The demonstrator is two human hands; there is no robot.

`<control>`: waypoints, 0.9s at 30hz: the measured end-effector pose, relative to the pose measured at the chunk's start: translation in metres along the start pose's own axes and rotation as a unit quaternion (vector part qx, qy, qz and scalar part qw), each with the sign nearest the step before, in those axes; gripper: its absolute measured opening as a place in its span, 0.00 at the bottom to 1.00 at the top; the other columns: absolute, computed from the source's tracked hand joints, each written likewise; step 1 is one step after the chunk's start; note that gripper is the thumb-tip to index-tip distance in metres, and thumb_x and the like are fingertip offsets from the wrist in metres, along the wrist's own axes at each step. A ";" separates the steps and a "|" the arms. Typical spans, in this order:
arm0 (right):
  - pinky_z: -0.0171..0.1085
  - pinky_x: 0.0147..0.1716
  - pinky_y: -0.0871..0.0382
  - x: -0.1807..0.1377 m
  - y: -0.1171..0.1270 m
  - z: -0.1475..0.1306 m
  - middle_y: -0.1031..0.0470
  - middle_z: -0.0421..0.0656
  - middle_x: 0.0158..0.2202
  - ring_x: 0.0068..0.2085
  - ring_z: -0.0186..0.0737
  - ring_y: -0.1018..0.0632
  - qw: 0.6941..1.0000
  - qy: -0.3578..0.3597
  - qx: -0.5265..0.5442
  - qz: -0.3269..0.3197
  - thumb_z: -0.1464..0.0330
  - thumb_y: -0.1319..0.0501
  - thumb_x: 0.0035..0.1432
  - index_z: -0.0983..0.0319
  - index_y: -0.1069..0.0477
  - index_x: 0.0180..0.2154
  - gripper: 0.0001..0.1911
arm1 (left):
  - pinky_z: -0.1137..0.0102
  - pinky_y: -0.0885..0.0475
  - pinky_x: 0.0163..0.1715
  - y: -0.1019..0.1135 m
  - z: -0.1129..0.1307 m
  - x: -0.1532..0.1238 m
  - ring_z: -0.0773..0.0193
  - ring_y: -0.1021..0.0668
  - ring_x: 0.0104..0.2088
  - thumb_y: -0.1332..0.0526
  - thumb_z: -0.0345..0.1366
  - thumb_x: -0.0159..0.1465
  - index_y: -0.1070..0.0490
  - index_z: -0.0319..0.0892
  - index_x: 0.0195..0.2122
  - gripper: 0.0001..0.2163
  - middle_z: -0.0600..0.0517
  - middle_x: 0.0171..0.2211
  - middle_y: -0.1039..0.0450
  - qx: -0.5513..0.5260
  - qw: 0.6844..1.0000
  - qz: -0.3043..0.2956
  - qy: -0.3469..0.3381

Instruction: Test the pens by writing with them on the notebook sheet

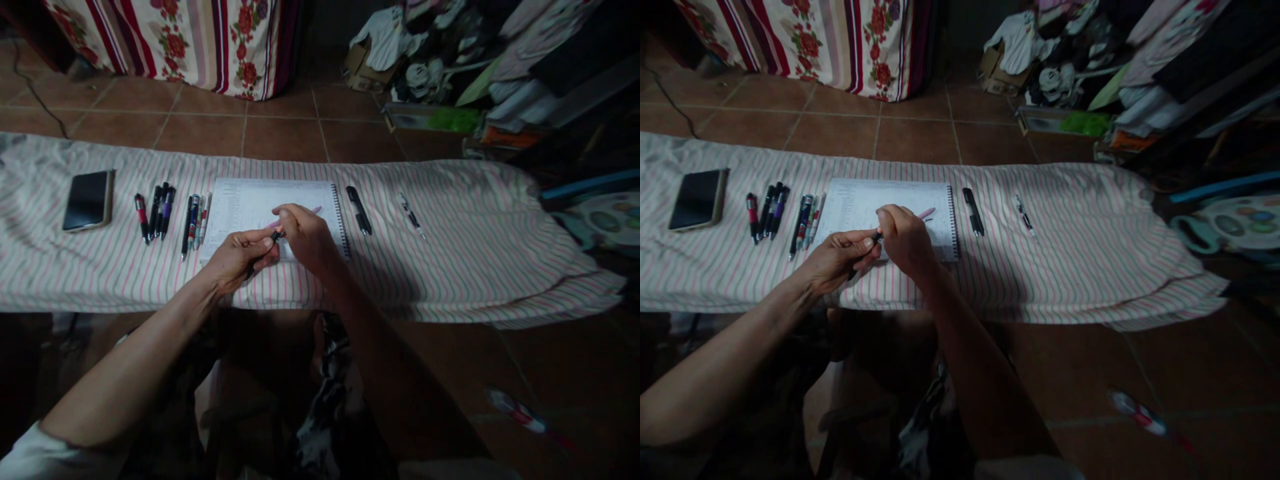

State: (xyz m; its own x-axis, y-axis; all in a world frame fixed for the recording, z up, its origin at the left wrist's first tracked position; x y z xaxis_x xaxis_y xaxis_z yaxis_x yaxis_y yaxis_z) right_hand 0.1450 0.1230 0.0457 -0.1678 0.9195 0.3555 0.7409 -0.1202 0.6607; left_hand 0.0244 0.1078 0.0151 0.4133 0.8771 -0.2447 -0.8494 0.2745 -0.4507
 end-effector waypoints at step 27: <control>0.37 0.27 0.41 -0.014 0.003 -0.011 0.23 0.51 0.29 0.31 0.46 0.23 0.926 -0.114 -0.334 -0.135 0.55 0.56 0.62 0.60 0.25 0.40 0.25 | 0.74 0.36 0.24 0.000 -0.016 -0.008 0.72 0.31 0.22 0.40 0.33 0.56 0.34 0.40 0.41 0.11 0.57 0.23 0.32 0.241 0.967 0.011 -0.084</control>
State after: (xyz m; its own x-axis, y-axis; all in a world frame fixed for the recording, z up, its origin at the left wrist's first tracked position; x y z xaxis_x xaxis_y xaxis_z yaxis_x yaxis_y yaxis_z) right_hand 0.1425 0.1061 0.0497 -0.0888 0.9959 0.0197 0.1111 -0.0097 0.9938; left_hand 0.0260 0.0943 0.0031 0.3687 0.9252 -0.0893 -0.9284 0.3714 0.0149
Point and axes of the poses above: each hand's wrist, its own x-axis towards the middle knuckle, its own y-axis out of the back of the hand, z = x × y, the point moved 4 cm from there along x, towards the middle knuckle
